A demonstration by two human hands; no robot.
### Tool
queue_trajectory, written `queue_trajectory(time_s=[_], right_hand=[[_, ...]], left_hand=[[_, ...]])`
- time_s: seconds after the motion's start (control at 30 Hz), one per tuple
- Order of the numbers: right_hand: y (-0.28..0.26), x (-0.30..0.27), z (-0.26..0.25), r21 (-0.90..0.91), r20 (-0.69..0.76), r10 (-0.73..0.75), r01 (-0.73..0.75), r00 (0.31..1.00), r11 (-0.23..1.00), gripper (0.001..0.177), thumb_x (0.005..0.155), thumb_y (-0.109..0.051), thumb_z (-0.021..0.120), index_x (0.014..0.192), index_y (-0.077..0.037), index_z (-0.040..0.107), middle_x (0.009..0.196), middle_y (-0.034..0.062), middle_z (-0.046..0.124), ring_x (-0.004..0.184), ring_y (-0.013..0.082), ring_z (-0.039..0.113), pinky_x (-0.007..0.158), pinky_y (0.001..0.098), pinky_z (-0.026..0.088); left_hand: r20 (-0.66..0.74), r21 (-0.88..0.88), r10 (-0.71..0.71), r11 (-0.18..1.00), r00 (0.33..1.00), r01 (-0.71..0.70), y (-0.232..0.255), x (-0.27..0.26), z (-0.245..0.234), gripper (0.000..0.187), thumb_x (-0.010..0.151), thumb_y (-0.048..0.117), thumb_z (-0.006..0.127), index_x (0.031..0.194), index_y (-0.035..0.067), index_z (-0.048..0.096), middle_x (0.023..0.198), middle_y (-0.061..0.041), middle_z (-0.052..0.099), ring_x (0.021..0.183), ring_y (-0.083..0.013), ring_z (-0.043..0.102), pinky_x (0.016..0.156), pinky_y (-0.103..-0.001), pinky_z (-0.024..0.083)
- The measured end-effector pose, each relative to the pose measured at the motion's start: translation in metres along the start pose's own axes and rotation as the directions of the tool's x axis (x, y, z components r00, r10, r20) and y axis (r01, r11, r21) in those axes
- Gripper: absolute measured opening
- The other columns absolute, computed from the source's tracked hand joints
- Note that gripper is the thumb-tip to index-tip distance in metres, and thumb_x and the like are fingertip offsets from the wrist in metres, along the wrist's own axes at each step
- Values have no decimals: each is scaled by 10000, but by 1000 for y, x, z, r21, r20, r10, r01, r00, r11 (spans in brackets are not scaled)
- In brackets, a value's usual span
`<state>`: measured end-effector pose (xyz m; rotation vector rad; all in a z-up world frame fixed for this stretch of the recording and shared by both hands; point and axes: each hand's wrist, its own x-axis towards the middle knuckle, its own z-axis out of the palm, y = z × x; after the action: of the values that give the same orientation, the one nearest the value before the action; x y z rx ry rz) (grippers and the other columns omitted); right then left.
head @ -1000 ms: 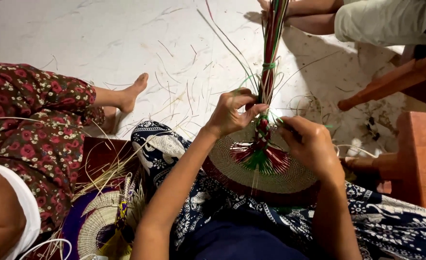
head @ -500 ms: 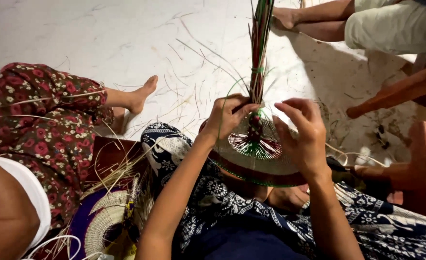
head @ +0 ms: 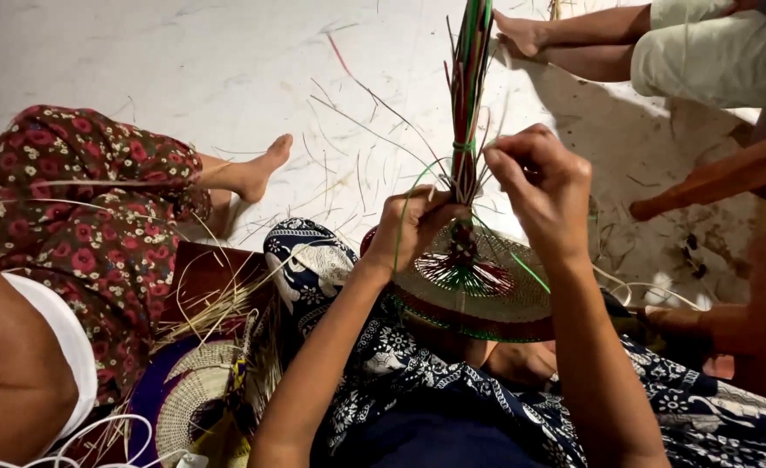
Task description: A person is weaving a traditional fan using colored strands of material while sitting on the floor.
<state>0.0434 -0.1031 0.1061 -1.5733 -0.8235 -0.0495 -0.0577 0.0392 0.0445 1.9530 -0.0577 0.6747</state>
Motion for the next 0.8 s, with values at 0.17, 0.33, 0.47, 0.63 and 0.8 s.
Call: queue_trajectory(time_s=[0.17,0.33,0.47,0.63,0.8], right_hand=[[-20,-33,-7,12,347,-156,162,925,987,169,707,112,694,744,-49,729,907,115,691,1059,364,672,860,397,537],[-56,-36,-12,-223,624,-15,197,781,955,45,789,-48,770,823,-20,784,941,208,702,844,363,695,696,445,575],[-16,-39,-19,-424,346,-103,254,932,869,178,902,-165,794,1021,-36,763,942,163,693,725,328,683,602,442,519],[3,-38,-15,-574,391,60,192,918,796,119,832,-144,821,871,-39,780,794,121,683,668,258,665,571,354,526],[-7,-26,-15,-296,355,36,76,934,952,100,901,-92,763,847,-9,750,763,129,656,596,219,611,532,323,457]], left_hand=[[0,3,-24,1000,1000,24,-35,-3,3,456,1009,349,622,625,102,605,541,-111,626,548,-213,641,680,-315,525],[17,187,63,980,998,-65,-42,-5,8,446,994,367,645,682,47,656,594,-164,648,585,-289,665,667,-361,563],[97,271,72,958,993,-96,-53,-13,5,409,1005,319,644,733,17,690,583,-198,646,573,-301,669,735,-386,599],[166,270,56,958,985,-100,-29,-12,-7,372,997,293,664,802,-21,705,640,-236,673,614,-332,707,760,-443,618],[172,330,6,942,985,-63,3,-14,-10,301,972,205,662,878,-79,690,787,-274,688,754,-405,707,758,-482,614]])
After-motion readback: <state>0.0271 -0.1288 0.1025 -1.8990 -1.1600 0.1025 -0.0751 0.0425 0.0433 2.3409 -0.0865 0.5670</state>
